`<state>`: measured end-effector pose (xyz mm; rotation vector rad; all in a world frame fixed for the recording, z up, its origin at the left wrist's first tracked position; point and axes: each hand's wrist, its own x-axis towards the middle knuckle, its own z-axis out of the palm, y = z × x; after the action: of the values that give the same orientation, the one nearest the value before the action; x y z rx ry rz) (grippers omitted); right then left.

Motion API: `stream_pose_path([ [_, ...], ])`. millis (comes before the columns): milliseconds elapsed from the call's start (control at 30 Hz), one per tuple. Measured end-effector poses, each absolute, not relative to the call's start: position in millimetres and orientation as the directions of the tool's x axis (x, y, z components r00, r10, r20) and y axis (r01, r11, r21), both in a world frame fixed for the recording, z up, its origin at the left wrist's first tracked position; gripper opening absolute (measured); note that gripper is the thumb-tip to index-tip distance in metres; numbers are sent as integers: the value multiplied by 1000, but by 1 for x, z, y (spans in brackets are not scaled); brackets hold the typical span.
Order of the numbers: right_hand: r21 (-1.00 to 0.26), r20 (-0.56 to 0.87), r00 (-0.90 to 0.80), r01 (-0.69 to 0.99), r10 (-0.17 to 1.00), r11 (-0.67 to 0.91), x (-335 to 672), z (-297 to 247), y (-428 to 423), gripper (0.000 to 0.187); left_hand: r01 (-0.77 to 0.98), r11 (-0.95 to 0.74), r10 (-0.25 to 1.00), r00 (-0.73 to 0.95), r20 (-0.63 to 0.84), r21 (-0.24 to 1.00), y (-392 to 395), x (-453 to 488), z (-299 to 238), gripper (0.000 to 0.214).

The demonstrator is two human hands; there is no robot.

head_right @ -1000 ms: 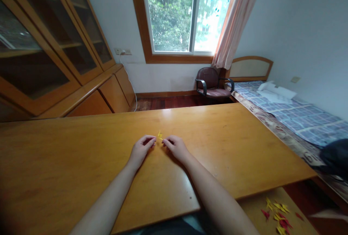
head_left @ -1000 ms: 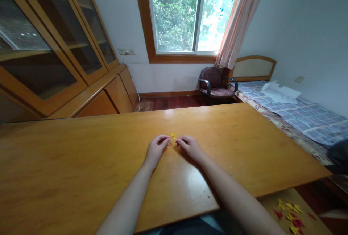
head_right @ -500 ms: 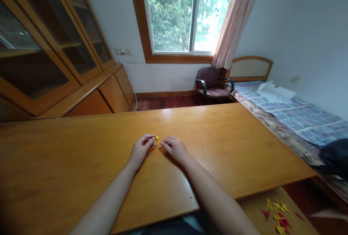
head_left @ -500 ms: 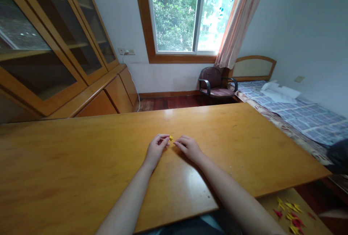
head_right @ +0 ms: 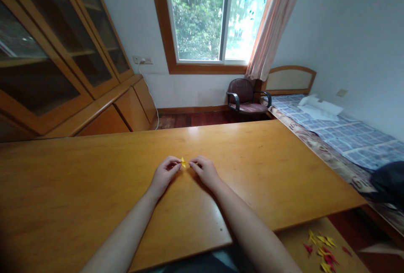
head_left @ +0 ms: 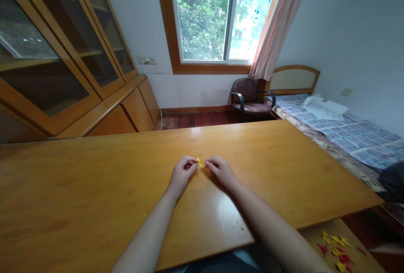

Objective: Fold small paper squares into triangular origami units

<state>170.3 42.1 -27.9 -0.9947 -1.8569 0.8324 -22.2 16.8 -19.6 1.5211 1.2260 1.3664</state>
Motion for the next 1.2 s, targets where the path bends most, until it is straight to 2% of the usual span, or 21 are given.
stream_pose_path([
  [233,-880,315,-293,267,903,393,170,-29,43,20,173,-292,956,15,294,941,17,-23,-21,15],
  [533,-980,158,-363,59,918,192,168,-26,37,27,221,-324,946,52,321,920,15,-21,-19,15],
  [667,-975,165,-356,81,920,206,168,-25,37,28,234,-331,944,74,323,914,13,-19,-17,16],
  [967,-955,209,-315,139,926,262,168,-27,37,24,172,-236,972,40,233,956,13,-18,-17,18],
  [1200,-941,232,-312,169,921,294,168,-29,38,23,202,-276,961,61,269,940,13,-18,-14,21],
])
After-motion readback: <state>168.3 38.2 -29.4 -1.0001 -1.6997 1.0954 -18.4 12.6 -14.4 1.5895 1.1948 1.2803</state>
